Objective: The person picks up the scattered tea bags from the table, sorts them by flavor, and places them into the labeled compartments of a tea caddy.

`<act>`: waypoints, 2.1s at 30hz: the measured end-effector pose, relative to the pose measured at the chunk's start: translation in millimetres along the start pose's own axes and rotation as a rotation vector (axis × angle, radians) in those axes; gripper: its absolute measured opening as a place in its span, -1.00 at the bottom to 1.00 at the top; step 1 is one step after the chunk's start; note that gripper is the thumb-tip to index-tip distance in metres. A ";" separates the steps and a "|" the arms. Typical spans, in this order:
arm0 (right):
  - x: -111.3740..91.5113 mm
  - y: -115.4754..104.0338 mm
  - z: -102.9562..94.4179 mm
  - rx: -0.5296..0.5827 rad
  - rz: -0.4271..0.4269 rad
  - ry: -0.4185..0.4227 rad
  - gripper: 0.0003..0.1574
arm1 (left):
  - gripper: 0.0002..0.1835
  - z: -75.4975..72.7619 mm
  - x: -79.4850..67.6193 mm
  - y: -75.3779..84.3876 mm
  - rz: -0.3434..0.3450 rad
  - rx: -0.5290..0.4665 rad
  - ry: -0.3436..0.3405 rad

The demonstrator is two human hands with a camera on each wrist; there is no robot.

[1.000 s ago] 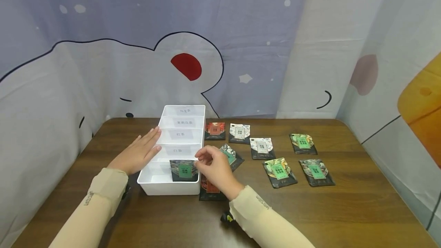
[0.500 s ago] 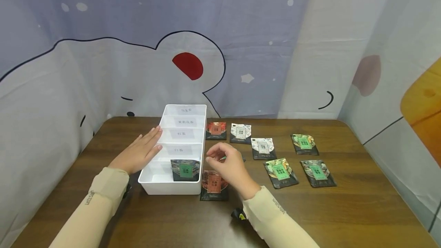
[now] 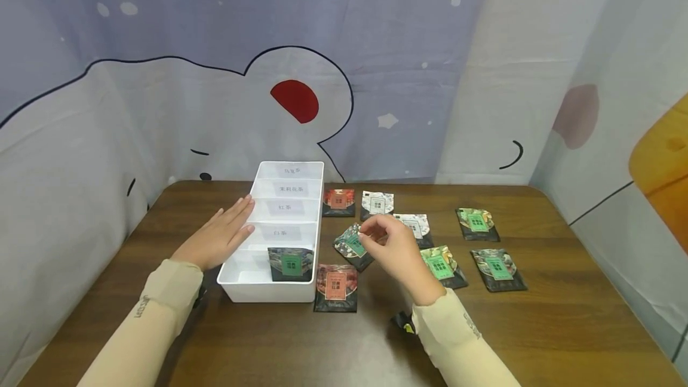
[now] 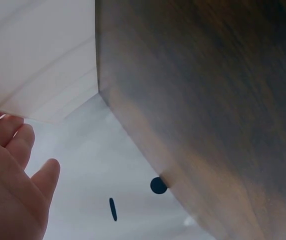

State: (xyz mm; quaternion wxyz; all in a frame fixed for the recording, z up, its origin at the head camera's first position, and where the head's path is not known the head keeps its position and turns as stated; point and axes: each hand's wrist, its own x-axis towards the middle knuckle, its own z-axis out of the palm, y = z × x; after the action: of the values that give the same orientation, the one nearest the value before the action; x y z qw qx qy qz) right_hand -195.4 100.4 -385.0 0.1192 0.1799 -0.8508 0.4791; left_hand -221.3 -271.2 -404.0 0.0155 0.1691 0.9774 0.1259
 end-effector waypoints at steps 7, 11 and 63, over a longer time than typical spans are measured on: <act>0.2 10.8 -31.1 -0.064 0.053 0.023 -0.92 | -0.22 -0.6 -0.5 2.3 -0.004 -0.004 -0.004; 1.6 17.1 -44.1 -0.094 0.098 0.047 -0.93 | -0.23 -1.4 -0.5 3.5 0.002 0.000 -0.001; 42.6 48.8 32.2 -0.410 0.286 -0.381 -0.13 | -0.23 1.7 -1.2 -0.3 -0.009 -0.012 0.014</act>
State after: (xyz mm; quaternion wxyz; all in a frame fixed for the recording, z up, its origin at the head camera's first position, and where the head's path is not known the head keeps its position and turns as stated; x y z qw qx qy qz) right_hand -255.5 87.8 -423.3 -0.0772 0.1170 -0.9535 0.2670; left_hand -220.1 -271.4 -405.7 0.0103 0.1636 0.9775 0.1330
